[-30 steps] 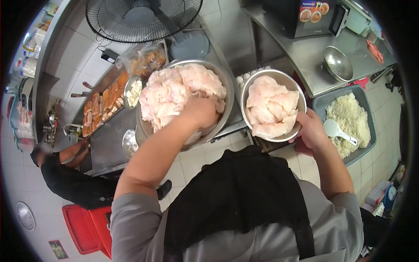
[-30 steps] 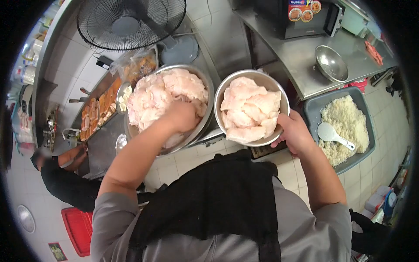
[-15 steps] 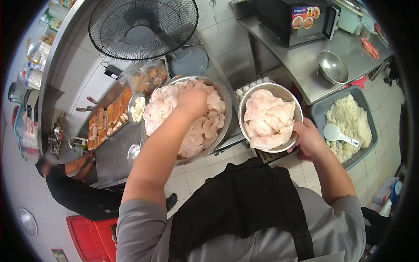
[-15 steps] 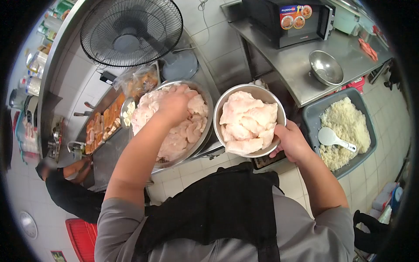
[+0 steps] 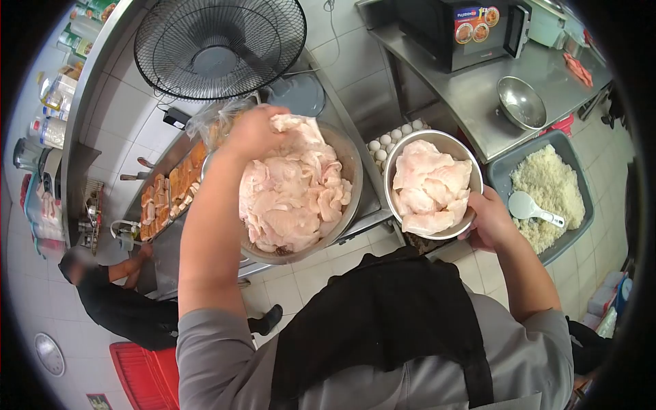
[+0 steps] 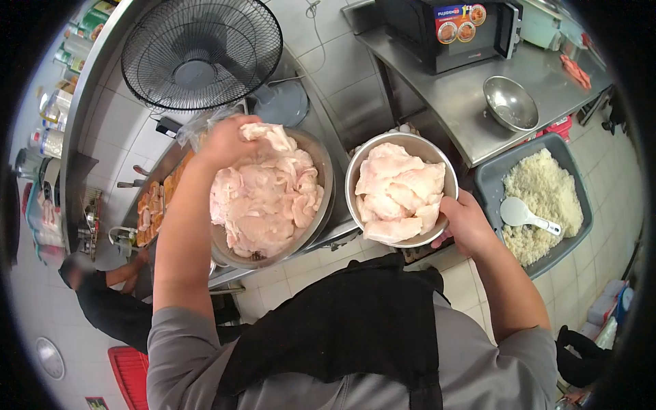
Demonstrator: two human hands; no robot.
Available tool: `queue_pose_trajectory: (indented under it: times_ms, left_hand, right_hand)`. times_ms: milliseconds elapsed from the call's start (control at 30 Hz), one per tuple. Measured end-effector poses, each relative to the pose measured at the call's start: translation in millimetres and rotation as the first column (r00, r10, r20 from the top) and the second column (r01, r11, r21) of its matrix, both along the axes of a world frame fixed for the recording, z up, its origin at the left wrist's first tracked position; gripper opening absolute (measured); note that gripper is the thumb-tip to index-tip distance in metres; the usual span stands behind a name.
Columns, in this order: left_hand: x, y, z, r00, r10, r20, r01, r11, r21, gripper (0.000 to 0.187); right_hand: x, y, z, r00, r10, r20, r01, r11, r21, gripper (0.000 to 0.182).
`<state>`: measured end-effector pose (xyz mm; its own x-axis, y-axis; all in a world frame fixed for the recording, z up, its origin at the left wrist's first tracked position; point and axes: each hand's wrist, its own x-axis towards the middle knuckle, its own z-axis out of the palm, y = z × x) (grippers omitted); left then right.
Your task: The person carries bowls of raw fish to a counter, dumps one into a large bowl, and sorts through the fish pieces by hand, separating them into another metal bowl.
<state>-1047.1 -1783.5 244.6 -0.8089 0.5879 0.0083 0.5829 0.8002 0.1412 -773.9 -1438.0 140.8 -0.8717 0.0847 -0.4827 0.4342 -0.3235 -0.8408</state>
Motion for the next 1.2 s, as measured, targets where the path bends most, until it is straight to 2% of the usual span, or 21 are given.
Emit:
queue_pose_trajectory:
  times_ms: [67, 167, 267, 300, 400, 500, 600, 700, 800, 900, 1000, 1100, 1200]
  left_hand:
    - [1.9, -5.3, 10.9, 0.996, -0.013, -0.09, 0.008, 0.998, -0.059, 0.05]
    - [0.3, -11.7, 5.0, 0.982, -0.095, -0.166, 0.047, 0.962, -0.27, 0.049]
    - [25.6, -3.2, -4.2, 0.995, -0.097, -0.015, 0.085, 0.924, -0.374, 0.048]
    - [17.8, -9.6, -19.7, 0.997, -0.062, 0.038, 0.071, 0.943, -0.324, 0.048]
    - [9.9, -14.5, -36.1, 0.987, -0.146, 0.066, 0.159, 0.946, -0.281, 0.055]
    - [21.4, 12.4, -25.9, 0.995, -0.045, -0.086, 0.007, 0.915, -0.403, 0.056]
    - [14.9, 43.0, -34.0, 0.986, 0.037, -0.164, -0.121, 0.836, -0.535, 0.05]
    - [3.6, 54.3, -58.6, 0.989, 0.096, -0.116, -0.139, 0.877, -0.46, 0.041]
    - [-3.0, 64.2, -75.9, 0.991, 0.137, -0.011, -0.119, 0.815, -0.568, 0.038]
    - [-12.9, 62.1, -83.4, 0.998, 0.061, 0.024, -0.043, 0.881, -0.472, 0.038]
    - [-21.3, 58.0, -70.4, 0.952, 0.149, 0.266, -0.052, 0.939, -0.341, 0.036]
    - [-26.3, 45.2, -57.3, 0.882, 0.121, 0.456, 0.049, 0.938, -0.344, 0.035]
    - [-0.8, 61.6, -53.8, 0.968, -0.03, 0.248, 0.162, 0.83, -0.534, 0.042]
  right_hand:
    - [-1.9, 0.4, -0.1, 1.0, 0.003, 0.009, -0.003, 1.0, 0.008, 0.038]
    - [-3.7, -1.9, -1.9, 1.0, -0.009, 0.005, 0.009, 1.0, 0.007, 0.038]
    - [-6.4, -0.7, -1.9, 0.999, 0.011, 0.052, -0.013, 0.999, 0.042, 0.039]
    - [-7.4, 0.8, -5.7, 0.999, 0.027, 0.037, -0.028, 0.999, 0.027, 0.039]
    - [-8.5, 3.4, -15.5, 0.998, 0.064, -0.001, -0.064, 0.998, 0.001, 0.039]
    - [-8.0, 2.9, -13.1, 0.997, 0.076, -0.01, -0.076, 0.997, 0.008, 0.038]
    - [-9.3, 2.3, -14.7, 0.998, 0.065, -0.014, -0.065, 0.998, 0.016, 0.038]
    - [-9.7, 1.0, -11.4, 0.999, 0.041, -0.006, -0.041, 0.999, 0.022, 0.038]
    - [-10.6, 2.8, -12.1, 0.999, 0.039, -0.004, -0.038, 0.999, 0.024, 0.038]
    - [-9.7, 3.6, -17.3, 0.998, 0.061, -0.011, -0.06, 0.998, 0.024, 0.038]
    - [-9.2, 4.9, -14.4, 0.999, 0.052, -0.008, -0.052, 0.998, 0.038, 0.039]
    - [-9.1, 2.8, -9.9, 0.999, 0.044, 0.009, -0.044, 0.997, 0.063, 0.039]
    - [-7.9, 3.8, -9.1, 0.999, 0.047, -0.017, -0.046, 0.997, 0.068, 0.039]
